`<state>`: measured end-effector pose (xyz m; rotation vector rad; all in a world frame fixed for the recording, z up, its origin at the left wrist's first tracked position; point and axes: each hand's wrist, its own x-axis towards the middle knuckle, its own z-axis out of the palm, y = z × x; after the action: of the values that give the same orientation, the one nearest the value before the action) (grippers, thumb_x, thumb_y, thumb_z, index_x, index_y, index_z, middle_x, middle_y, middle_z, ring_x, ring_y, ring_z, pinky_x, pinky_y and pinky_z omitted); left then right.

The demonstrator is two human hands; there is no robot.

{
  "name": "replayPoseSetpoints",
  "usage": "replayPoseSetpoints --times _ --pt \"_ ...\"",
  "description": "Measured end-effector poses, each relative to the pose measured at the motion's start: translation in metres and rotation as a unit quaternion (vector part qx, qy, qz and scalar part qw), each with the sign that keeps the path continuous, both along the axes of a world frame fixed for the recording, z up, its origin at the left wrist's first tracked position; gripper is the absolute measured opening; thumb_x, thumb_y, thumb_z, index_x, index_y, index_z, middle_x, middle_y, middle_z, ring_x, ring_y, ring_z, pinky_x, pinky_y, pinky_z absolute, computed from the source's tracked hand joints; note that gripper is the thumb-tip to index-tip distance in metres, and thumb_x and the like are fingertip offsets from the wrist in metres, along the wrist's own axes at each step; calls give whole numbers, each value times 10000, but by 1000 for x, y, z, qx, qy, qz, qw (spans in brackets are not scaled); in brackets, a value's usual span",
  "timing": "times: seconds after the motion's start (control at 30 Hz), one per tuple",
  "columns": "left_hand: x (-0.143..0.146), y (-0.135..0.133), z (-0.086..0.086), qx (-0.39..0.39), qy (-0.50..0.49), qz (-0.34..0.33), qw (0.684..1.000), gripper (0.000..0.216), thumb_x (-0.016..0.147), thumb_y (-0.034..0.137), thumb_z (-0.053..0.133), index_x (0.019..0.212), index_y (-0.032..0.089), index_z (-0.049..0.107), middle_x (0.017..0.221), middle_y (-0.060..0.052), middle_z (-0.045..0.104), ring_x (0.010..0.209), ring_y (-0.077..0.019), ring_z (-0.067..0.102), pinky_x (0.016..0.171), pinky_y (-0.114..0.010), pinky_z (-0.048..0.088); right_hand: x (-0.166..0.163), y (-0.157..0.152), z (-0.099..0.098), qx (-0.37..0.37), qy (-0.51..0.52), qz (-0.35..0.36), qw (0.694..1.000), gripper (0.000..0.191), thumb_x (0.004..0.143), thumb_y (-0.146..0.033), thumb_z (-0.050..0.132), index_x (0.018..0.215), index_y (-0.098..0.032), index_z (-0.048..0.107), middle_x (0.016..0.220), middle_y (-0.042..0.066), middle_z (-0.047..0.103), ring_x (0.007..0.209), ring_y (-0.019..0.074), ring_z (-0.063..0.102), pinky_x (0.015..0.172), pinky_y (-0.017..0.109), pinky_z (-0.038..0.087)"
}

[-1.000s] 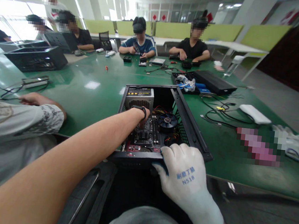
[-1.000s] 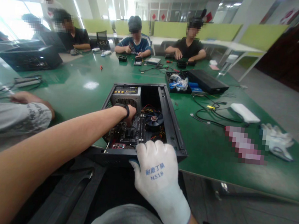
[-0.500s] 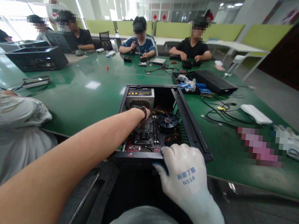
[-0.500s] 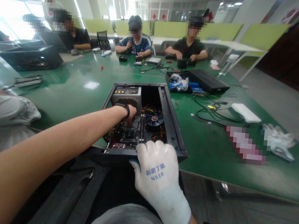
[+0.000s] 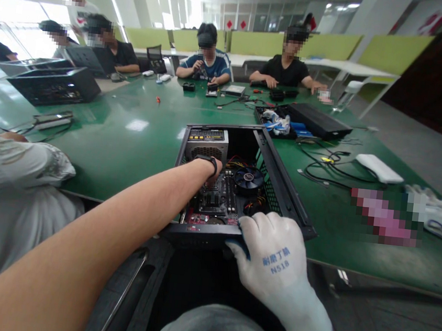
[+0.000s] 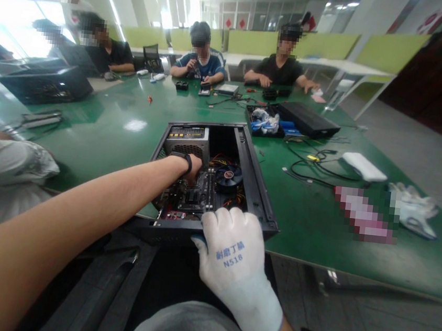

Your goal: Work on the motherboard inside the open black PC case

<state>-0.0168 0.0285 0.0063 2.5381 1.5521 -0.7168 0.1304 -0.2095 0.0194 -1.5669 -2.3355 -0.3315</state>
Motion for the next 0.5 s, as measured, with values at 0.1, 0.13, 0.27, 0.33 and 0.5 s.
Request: replayPoseSetpoints --times 0.1,0.13,0.27,0.33,0.5 --pt "5 -7 8 -19 79 4 997 614 489 285 860 1072 118 769 1091 -157 744 1020 -313 681 946 -331 511 0 0 0 -5 0 0 1000 232 827 -405 639 958 -215 618 843 58 568 790 240 432 695 372 195" --pt "6 -9 10 -17 84 2 996 621 500 296 854 1091 126 764 1106 -151 742 1028 -308 679 940 -322 514 0 0 0 -5 1 0 1000 233 829 -406 637 960 -214 619 841 58 568 789 239 431 694 371 194" --pt "7 -12 14 -7 85 4 996 656 492 333 853 1118 166 756 1093 -122 750 1030 -292 680 930 -303 516 1 0 0 -3 1 2 1000 246 827 -414 639 959 -207 629 831 61 573 780 233 419 687 368 187" --pt "7 -12 14 -12 79 6 997 652 487 340 855 1113 181 759 1078 -112 755 1026 -288 682 939 -306 511 1 0 0 2 -1 2 1000 247 826 -413 639 957 -204 632 830 64 573 778 232 417 684 368 186" --pt "7 -13 14 -20 84 -3 996 638 527 331 846 1128 142 752 1120 -142 739 1064 -302 669 988 -319 484 1 -1 -1 2 0 0 1000 244 826 -420 642 954 -213 622 829 58 564 785 239 423 690 372 189"
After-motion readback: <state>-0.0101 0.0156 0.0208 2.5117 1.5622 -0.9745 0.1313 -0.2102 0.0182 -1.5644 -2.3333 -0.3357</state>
